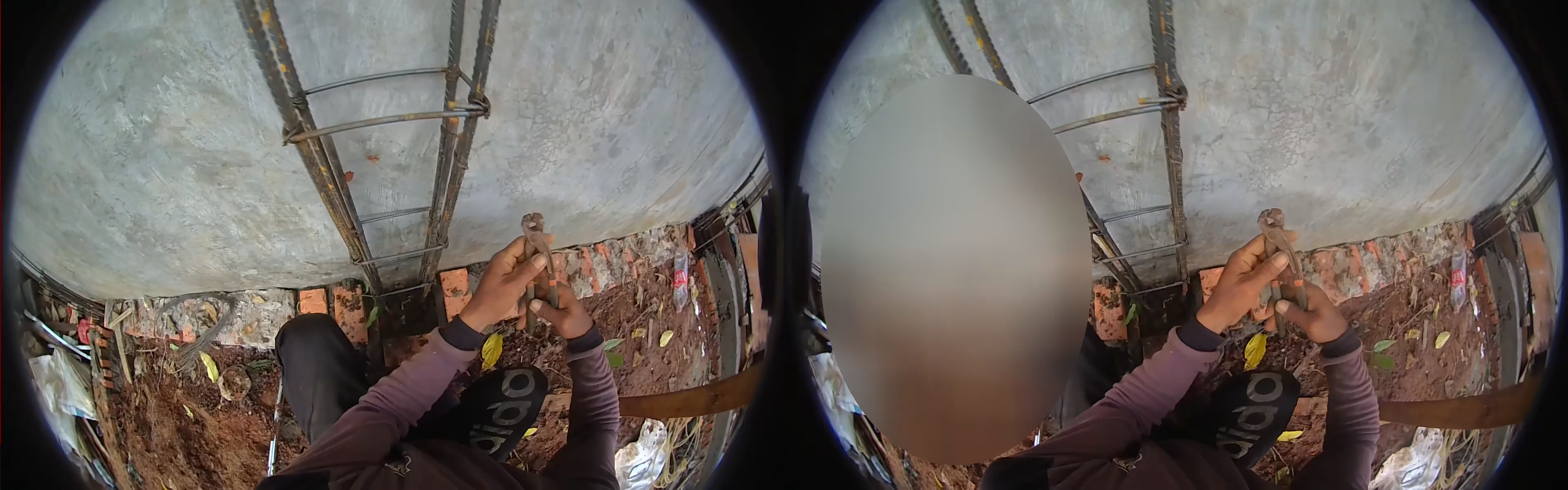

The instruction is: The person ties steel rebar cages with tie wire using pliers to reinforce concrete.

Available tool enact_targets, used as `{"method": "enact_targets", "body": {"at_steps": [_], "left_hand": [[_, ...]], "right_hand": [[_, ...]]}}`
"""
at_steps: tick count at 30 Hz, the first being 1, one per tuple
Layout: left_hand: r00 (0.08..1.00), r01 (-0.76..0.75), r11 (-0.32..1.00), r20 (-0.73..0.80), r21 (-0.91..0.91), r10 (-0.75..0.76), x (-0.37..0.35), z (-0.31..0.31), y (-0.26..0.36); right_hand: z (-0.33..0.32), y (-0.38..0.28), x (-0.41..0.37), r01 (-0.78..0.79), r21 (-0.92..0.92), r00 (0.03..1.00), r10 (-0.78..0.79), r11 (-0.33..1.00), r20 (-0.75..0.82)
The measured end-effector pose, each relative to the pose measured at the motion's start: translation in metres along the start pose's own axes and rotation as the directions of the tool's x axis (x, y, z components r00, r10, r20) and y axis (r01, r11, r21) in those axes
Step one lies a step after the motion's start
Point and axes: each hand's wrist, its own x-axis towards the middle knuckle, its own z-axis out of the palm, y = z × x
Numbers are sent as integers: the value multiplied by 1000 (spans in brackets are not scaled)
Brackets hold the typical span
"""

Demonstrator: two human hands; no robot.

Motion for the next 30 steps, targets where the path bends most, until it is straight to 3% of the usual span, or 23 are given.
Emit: {"method": "enact_targets", "body": {"at_steps": [3,6,7,8,9,10,11,12,15,17,20,23,26,27,30], "left_hand": [[979,204,948,-50,243,-198,-16,-39,-43],[937,325,944,-121,-53,-329,-39,-45,-73],[877,381,894,-214,-234,-430,-43,-35,-65],[891,358,924,-245,-135,-382,-46,-38,-71],[903,341,939,-263,-42,-339,-51,-41,-82],[914,327,944,-268,46,-304,-58,-43,-95],[947,256,843,-300,473,-119,-65,-53,-107],[937,302,790,-316,534,-145,-79,-65,-124],[901,429,573,-376,698,-216,-98,-89,-141],[835,546,385,-443,744,-328,-105,-74,-122],[722,672,207,-568,711,-395,-111,-60,-120],[762,610,118,-539,784,-359,-122,-68,-125],[760,564,10,-514,826,-397,-134,-76,-131],[752,553,-23,-511,833,-416,-136,-78,-134],[724,642,8,-603,767,-334,-141,-74,-122]], "right_hand": [[2,54,-8,-154,397,987,121,905,107],[4,109,-5,-182,661,975,45,728,218],[8,120,-2,-165,728,973,-9,665,229],[12,134,1,-145,789,972,-63,597,227],[12,156,1,-138,787,981,-29,602,194],[11,174,2,-155,624,980,38,766,196],[9,189,3,-187,428,976,115,884,187],[7,197,0,-220,203,967,186,954,174],[34,180,-1,-152,290,987,131,945,90],[42,183,-1,-80,235,993,56,969,108],[46,220,1,-113,133,989,99,985,113],[60,233,2,-352,362,936,322,863,141],[83,217,4,-338,706,914,397,623,88],[86,229,4,-306,729,921,383,612,66],[76,240,7,-365,443,921,386,819,45]]}}
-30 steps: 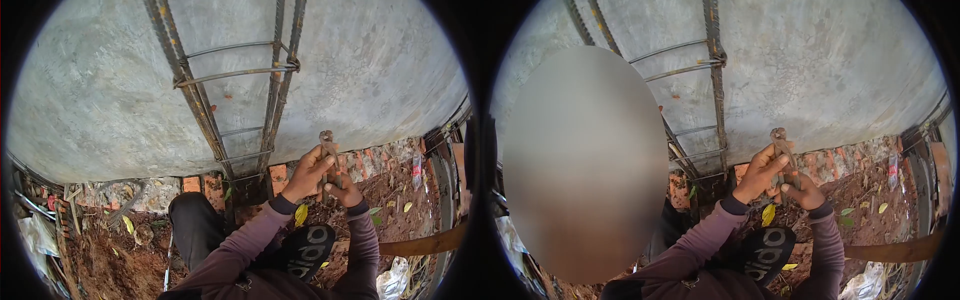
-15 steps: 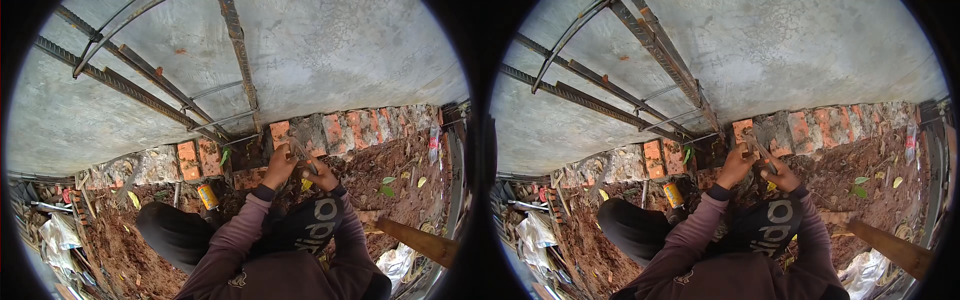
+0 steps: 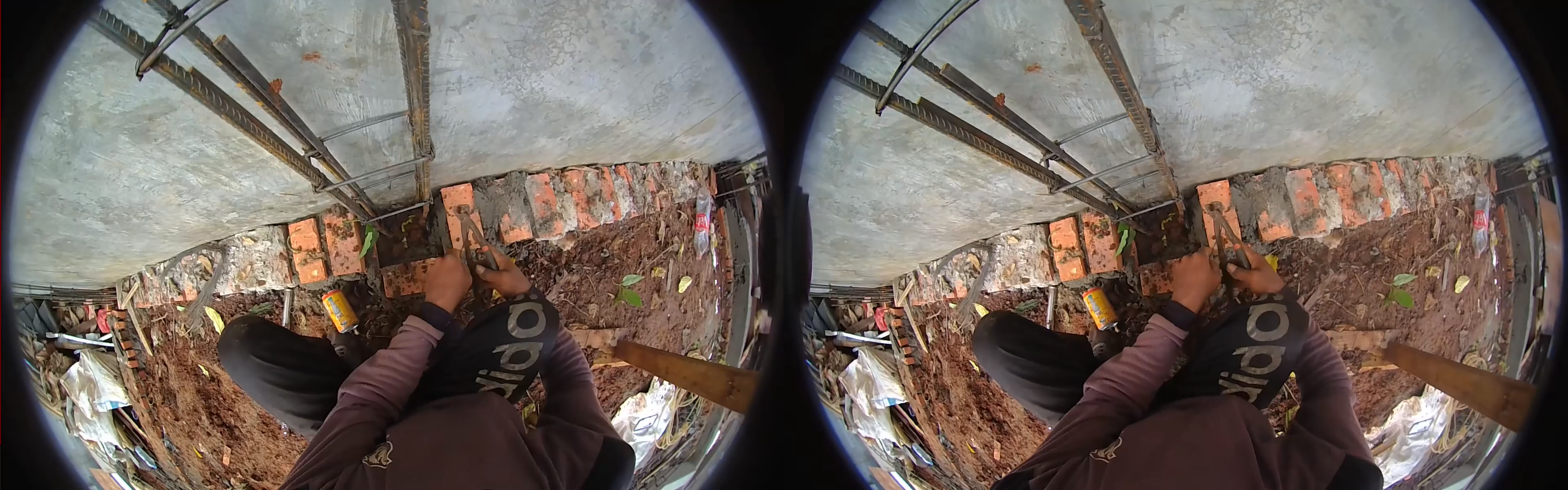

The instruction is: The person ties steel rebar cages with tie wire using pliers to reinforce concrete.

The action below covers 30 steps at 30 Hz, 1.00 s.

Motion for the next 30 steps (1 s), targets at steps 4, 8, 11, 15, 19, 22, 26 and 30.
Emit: {"method": "enact_targets", "body": {"at_steps": [4,8,11,15,19,22,26,30], "left_hand": [[995,-96,991,-20,-95,95,4,-3,-27],[984,-173,979,32,-113,177,4,-2,-46],[981,-153,979,95,-135,167,-4,-21,-49],[955,-230,959,151,-163,254,-5,-34,-62],[932,-335,934,107,-122,348,-18,-40,-76],[903,-333,922,214,-198,372,-45,-76,-72],[881,-369,862,164,-348,443,-75,-151,-63],[860,-323,642,69,-695,506,-105,-227,-72]], "right_hand": [[-17,-40,4,207,-838,965,-248,506,88],[-31,-76,20,-46,-492,994,87,869,60],[-31,-95,23,-139,-355,984,169,925,55],[-39,-124,33,-152,-570,980,196,807,17],[0,-187,2,-147,-724,970,243,674,30],[-12,-195,-32,-190,-601,981,176,776,-83],[-59,-150,-28,-180,-455,953,39,872,-300],[-43,-107,8,-318,-463,756,-74,827,-650]]}}
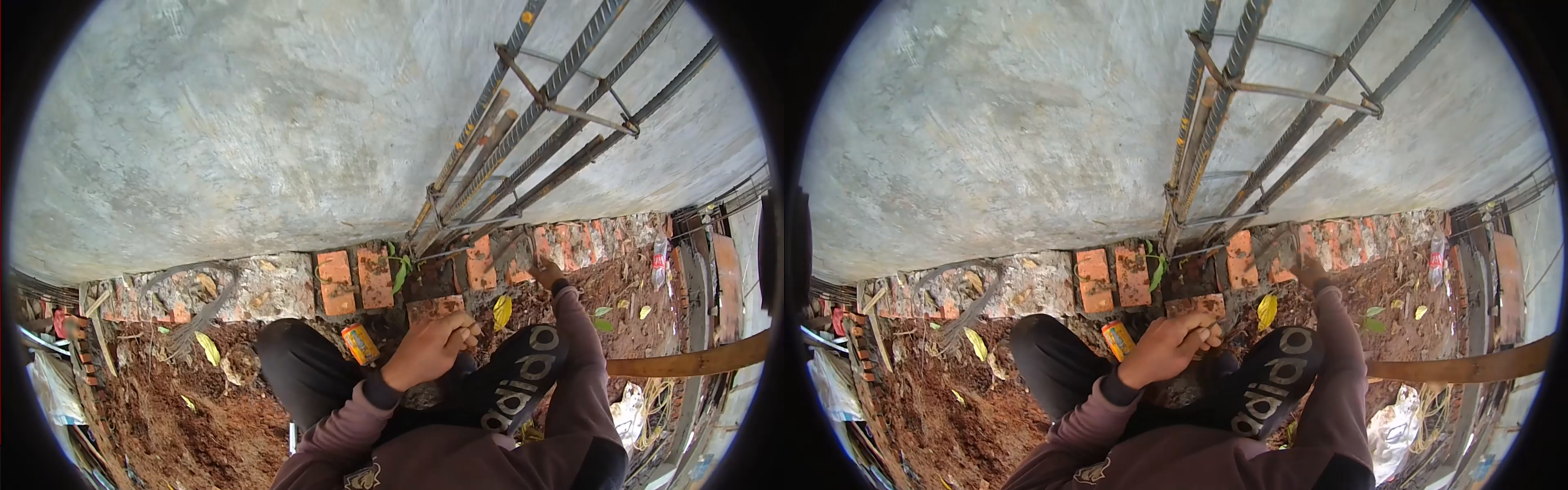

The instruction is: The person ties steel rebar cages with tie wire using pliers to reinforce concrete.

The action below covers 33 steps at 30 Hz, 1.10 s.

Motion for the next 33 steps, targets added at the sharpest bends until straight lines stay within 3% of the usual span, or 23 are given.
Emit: {"method": "enact_targets", "body": {"at_steps": [2,3,5,6,8,10,13,16,17,20,23,27,30,32,33], "left_hand": [[995,-57,988,-93,-146,43,-7,-23,20],[986,-94,973,-154,-212,62,-10,-32,26],[964,-167,933,-254,-320,85,-8,-46,38],[971,-166,935,-217,-315,99,-5,-53,45],[983,-165,937,-133,-308,130,1,-64,57],[972,-213,956,-140,-203,187,2,-60,66],[949,-269,962,-179,-36,259,-3,-68,63],[979,-154,985,-148,-78,142,-12,-88,56],[973,-160,986,-161,39,165,-14,-94,49],[960,-114,935,-203,337,191,-20,-134,52],[887,-251,964,-377,90,267,-10,-149,63],[945,-212,977,-258,-7,203,14,-154,64],[935,-251,967,-245,50,256,36,-157,69],[941,-262,958,-186,119,281,52,-160,80],[960,-226,974,-167,11,225,60,-162,86]], "right_hand": [[-1,-32,-9,30,-361,1000,-27,932,14],[-7,-65,-36,100,-362,994,-73,927,87],[2,-134,-117,369,-33,918,-359,929,168],[14,-167,-162,506,160,831,-529,848,173],[54,-213,-238,628,350,697,-702,695,143],[98,-246,-275,815,235,544,-839,530,6],[129,-268,-287,786,364,571,-812,500,-118],[155,-286,-288,625,501,726,-681,599,-92],[161,-287,-287,584,528,740,-671,616,-36],[170,-284,-278,789,212,600,-798,576,-63],[188,-283,-278,719,360,646,-762,595,-30],[197,-288,-279,769,288,600,-799,570,-21],[202,-289,-280,561,514,778,-625,648,-62],[200,-289,-277,502,629,778,-628,594,-28],[197,-289,-275,470,681,774,-633,561,-14]]}}
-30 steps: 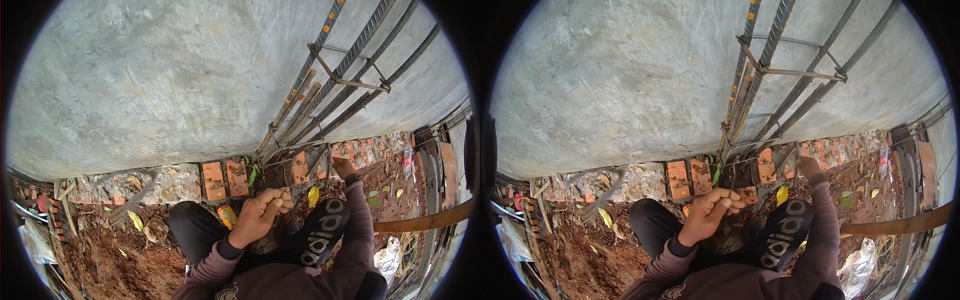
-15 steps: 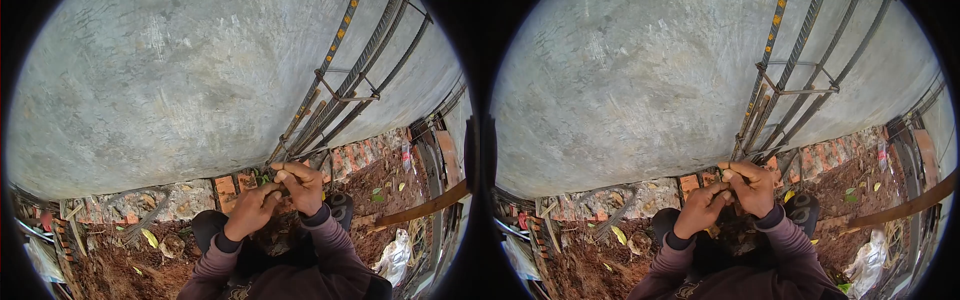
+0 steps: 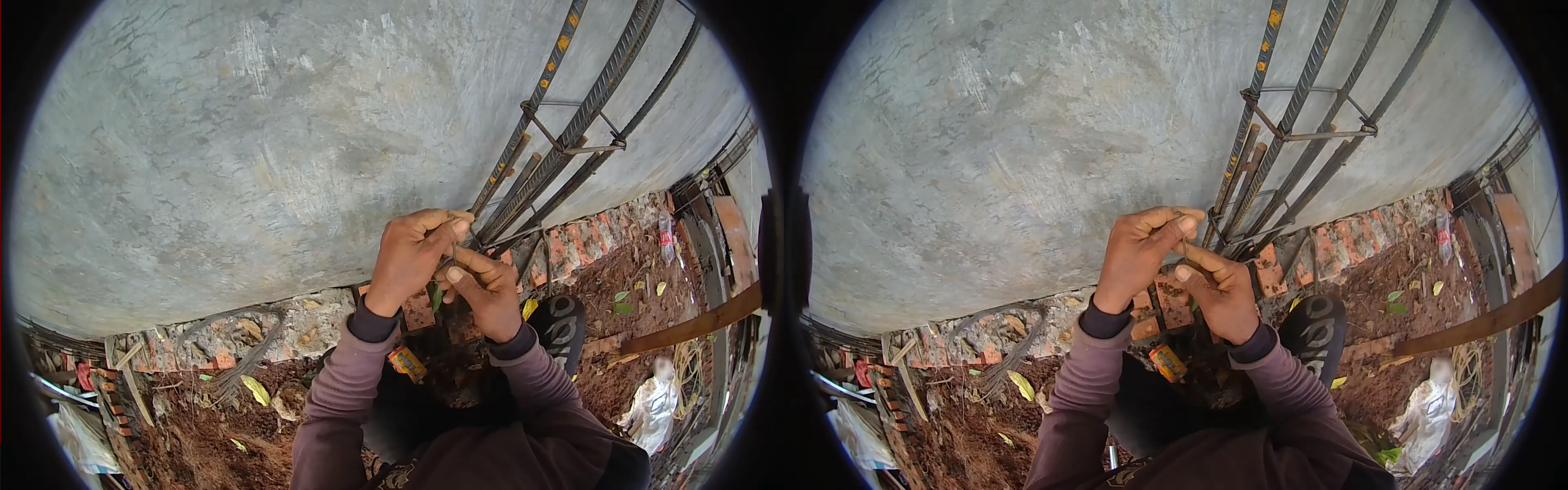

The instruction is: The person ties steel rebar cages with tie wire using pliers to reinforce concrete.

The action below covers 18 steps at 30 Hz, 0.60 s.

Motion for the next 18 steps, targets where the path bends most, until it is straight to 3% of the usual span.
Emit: {"method": "enact_targets", "body": {"at_steps": [2,3,6,9,11,14,17,18], "left_hand": [[992,121,973,66,-197,-110,15,1,11],[996,74,989,52,-131,-67,21,1,17],[997,-74,995,0,69,74,32,4,29],[953,-218,927,-139,306,270,41,8,32],[853,-256,833,-290,491,434,49,16,30],[843,-254,817,-296,518,450,53,32,36],[722,-363,718,-308,593,619,64,41,34],[726,-359,707,-294,609,622,66,45,34]], "right_hand": [[-11,-7,5,292,-336,956,-279,895,89],[-18,-13,8,425,-479,903,-397,768,164],[-37,-41,3,290,-234,919,-338,928,-202],[-64,-60,21,296,-287,895,-369,911,-250],[-67,-66,36,312,-291,895,-383,904,-230],[-74,-72,60,359,-337,884,-433,870,-177],[-83,-84,80,356,-396,903,-420,846,-85],[-84,-86,87,377,-377,905,-423,846,-45]]}}
